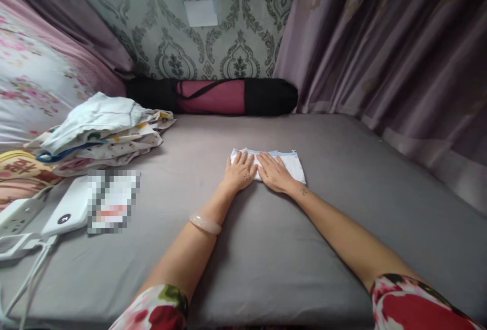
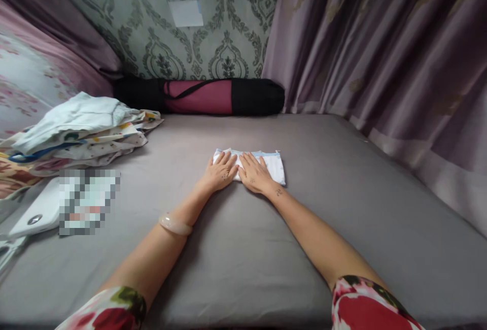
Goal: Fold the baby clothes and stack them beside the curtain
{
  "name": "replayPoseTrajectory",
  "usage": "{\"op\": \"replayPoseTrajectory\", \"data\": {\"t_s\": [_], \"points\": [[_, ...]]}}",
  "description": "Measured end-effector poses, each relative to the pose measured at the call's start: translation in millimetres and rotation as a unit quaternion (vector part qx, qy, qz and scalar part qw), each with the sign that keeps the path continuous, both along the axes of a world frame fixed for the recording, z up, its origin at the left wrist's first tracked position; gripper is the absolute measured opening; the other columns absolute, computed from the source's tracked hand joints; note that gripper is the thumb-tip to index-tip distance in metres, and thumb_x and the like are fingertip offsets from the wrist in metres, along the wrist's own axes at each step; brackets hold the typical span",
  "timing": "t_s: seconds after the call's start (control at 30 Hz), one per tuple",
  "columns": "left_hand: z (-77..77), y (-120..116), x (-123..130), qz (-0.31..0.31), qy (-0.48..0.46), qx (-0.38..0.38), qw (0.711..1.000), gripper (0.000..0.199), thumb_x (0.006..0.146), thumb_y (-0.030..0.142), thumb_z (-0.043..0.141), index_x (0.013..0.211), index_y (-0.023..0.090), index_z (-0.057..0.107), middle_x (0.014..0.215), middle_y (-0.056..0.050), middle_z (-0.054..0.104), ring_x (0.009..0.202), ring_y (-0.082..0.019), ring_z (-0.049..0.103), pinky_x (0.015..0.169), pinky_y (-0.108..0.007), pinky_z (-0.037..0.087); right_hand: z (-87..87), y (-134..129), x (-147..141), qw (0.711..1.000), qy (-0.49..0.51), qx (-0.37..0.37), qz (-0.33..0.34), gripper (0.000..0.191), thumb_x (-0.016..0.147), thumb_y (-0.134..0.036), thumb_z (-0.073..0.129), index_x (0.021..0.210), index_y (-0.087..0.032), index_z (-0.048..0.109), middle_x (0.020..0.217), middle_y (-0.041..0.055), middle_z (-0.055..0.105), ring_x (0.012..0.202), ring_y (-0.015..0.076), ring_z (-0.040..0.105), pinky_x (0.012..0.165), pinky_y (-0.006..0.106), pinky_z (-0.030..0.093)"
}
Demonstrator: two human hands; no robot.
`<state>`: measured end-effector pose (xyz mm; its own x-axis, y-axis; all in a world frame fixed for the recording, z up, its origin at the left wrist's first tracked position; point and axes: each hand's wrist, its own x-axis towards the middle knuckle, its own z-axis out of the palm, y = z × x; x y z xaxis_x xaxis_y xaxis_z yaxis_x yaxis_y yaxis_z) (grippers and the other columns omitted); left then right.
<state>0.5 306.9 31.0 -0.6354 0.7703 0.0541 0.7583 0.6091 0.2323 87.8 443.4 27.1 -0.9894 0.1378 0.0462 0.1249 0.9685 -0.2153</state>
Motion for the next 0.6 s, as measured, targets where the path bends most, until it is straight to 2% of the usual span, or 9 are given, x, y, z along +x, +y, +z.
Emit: {"op": "replayPoseTrajectory", "data": {"t_s": [0.13,0.23,0.37,0.5,0.6], "points": [[0.7,0.2,-0.2,-0.002,0.003,0.002,1.0,0.051,0.1,0.043,0.026,0.144,0.022,0.04,0.156,-0.012,0.033,0.144,-0.031,0.026,0.114,-0.063,0.017,5.0,7.0,-1.6,0.998,-0.034,-0.047,0.012,0.06,0.098,-0.037,0.017,0.152,-0.013,0.029,0.159,0.0098,0.025,0.147,0.0219,0.016,0.118,0.05,0.01],[1.5,0.6,1.1,-0.006,0.049,0.022,0.999,0.048,0.101,0.042,0.025,0.137,0.02,0.048,0.149,-0.013,0.043,0.14,-0.03,0.034,0.114,-0.062,0.015,8.8,13.4,1.0,0.996,-0.051,-0.075,0.018,0.063,0.098,-0.039,0.015,0.153,-0.011,0.026,0.159,0.0109,0.023,0.148,0.0211,0.015,0.119,0.048,0.012],[3.1,3.2,5.4,-0.021,0.111,0.063,0.992,0.049,0.101,0.042,0.025,0.133,0.018,0.052,0.14,-0.015,0.052,0.137,-0.027,0.04,0.117,-0.057,0.013,12.4,18.7,11.2,0.999,-0.031,-0.04,0.002,0.064,0.098,-0.04,0.017,0.152,-0.009,0.028,0.158,0.0129,0.024,0.147,0.0234,0.017,0.119,0.049,0.012],[3.0,7.1,8.8,-0.059,0.113,0.06,0.99,0.05,0.101,0.041,0.023,0.138,0.02,0.048,0.146,-0.012,0.047,0.141,-0.026,0.034,0.118,-0.053,0.012,11.8,21.4,20.4,1.0,-0.009,-0.004,-0.015,0.062,0.098,-0.039,0.017,0.152,-0.011,0.031,0.158,0.0125,0.027,0.147,0.0238,0.018,0.119,0.048,0.011],[1.8,9.6,8.7,-0.069,0.068,0.026,0.995,0.052,0.101,0.042,0.024,0.144,0.02,0.043,0.152,-0.012,0.039,0.144,-0.028,0.029,0.118,-0.054,0.014,7.8,21.1,23.2,1.0,0.003,0.004,-0.013,0.059,0.099,-0.038,0.018,0.152,-0.015,0.031,0.158,0.0104,0.028,0.147,0.0243,0.019,0.118,0.05,0.011]]}}
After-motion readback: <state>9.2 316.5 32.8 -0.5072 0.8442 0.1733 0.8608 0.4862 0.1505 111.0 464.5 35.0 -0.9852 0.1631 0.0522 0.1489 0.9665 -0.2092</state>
